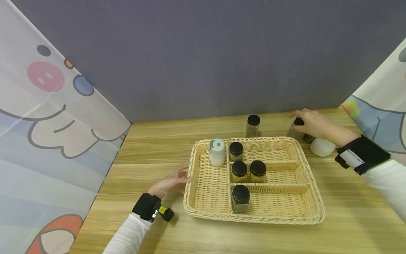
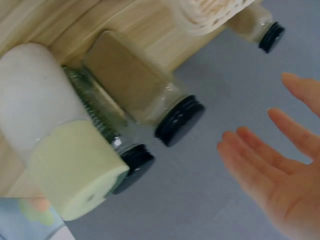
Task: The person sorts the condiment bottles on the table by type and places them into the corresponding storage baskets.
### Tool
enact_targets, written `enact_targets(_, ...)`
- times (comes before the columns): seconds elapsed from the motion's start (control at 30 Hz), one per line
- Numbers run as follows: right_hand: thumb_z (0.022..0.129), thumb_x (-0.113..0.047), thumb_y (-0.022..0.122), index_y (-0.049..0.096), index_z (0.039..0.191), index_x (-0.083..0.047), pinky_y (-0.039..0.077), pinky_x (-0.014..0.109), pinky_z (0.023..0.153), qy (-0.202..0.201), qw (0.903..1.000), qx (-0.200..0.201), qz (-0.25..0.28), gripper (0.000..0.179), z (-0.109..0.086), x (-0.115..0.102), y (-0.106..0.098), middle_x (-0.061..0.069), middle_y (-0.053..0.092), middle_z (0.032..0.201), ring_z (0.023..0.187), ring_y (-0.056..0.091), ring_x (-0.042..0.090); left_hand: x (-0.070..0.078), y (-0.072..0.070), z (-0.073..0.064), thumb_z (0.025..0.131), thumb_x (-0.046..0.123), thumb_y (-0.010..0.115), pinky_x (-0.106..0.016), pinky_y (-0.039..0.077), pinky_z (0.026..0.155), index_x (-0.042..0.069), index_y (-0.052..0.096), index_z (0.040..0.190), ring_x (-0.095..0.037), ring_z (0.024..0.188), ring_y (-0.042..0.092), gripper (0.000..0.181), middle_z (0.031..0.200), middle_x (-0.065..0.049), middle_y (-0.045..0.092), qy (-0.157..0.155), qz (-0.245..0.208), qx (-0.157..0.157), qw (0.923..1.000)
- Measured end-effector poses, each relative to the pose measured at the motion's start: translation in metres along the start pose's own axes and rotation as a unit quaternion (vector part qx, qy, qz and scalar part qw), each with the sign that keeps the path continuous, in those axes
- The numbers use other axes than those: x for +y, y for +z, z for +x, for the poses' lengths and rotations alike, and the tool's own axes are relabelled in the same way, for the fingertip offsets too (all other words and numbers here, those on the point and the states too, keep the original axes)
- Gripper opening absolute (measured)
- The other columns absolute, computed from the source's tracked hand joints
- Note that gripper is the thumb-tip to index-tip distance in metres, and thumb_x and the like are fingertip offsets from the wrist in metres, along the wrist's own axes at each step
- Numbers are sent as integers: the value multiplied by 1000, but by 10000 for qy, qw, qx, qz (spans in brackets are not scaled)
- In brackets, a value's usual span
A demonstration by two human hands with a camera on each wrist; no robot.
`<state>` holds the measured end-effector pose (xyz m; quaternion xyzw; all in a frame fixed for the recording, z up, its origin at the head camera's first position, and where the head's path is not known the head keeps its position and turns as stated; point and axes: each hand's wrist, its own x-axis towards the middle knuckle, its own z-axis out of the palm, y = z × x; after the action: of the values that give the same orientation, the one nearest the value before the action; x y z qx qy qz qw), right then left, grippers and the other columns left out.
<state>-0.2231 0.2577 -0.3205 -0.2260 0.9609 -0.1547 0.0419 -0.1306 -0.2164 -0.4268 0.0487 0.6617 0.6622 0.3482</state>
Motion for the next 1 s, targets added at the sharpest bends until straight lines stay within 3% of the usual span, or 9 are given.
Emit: enact_targets(1.0, 83, -19, 55, 36, 118, 13, 40, 65, 78, 564, 9980, -279, 35, 51, 10, 33, 10, 43, 36, 111, 100, 36, 54, -1, 1, 0, 84, 12, 56, -56, 46, 82, 15, 24, 132, -36, 106, 46, 58, 128, -24, 34, 33, 112, 53, 9999)
